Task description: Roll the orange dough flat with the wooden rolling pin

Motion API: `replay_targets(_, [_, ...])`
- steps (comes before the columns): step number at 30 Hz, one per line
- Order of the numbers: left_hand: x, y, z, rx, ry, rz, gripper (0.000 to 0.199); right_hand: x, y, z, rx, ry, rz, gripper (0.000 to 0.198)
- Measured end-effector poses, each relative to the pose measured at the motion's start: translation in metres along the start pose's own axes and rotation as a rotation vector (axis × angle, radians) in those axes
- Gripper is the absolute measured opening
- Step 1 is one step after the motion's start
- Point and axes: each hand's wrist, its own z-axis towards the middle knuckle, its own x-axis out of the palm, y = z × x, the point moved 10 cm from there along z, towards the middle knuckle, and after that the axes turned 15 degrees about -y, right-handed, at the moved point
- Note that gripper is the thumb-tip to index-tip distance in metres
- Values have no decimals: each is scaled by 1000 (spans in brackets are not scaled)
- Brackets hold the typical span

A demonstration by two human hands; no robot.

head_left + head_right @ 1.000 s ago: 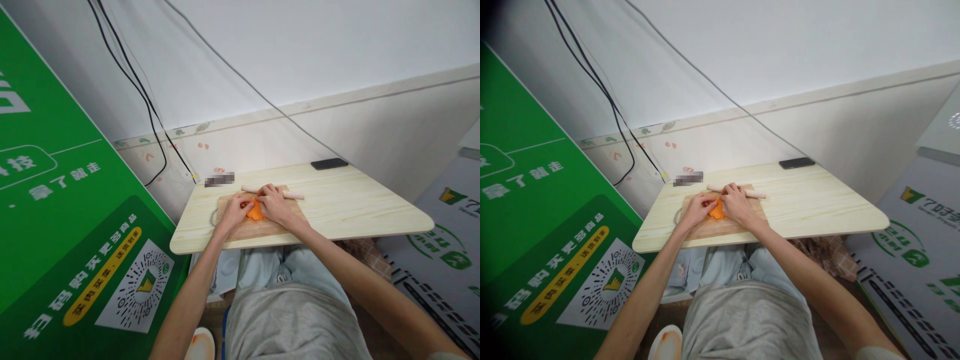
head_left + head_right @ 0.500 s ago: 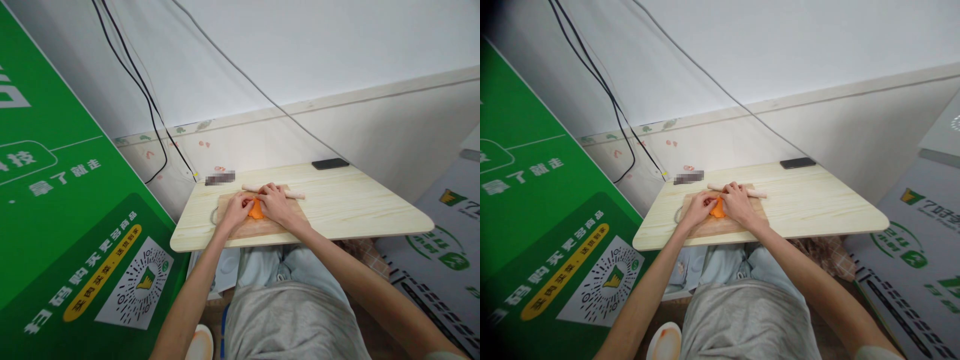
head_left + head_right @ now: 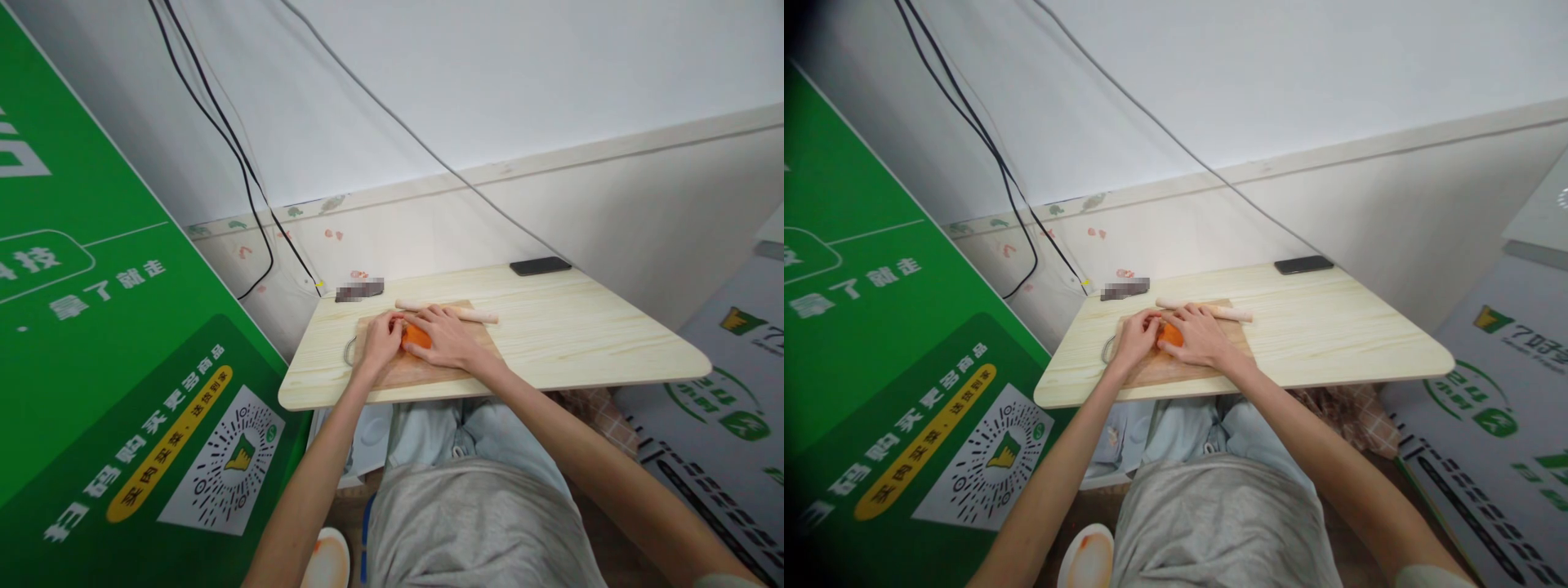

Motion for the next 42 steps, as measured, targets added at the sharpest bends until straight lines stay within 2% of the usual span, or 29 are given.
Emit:
replay_targets(3, [0,-1,0,-1,2,-11,25,0,-1,1,-8,-26,28,46])
replay_targets(10, [-1,-5,1,12,-1,-1,22,7,-11,1,51,-47,135,23])
replay_targets(14, [0,-11,0,25,45,-13,26,6,-14,0,65,-66,207,31])
replay_targets(20, [2,-21,-4,8,113,-111,40,-9,-20,1,111,-200,300,34])
replay_targets(24, [4,-34,-7,21,146,-221,27,-20,-37,1,243,-364,423,32])
replay_targets(27, [-1,-32,-3,-24,96,-255,29,-21,-47,0,322,-423,523,29])
replay_targets(32, [-10,-23,5,-70,-26,-311,31,-22,-44,0,310,-422,560,27])
replay_targets(36, [-10,-23,5,-84,-38,-465,37,-23,-41,1,282,-426,556,27])
replay_targets(42, [-4,-17,1,-235,-16,-654,54,-27,-44,1,285,-500,648,24])
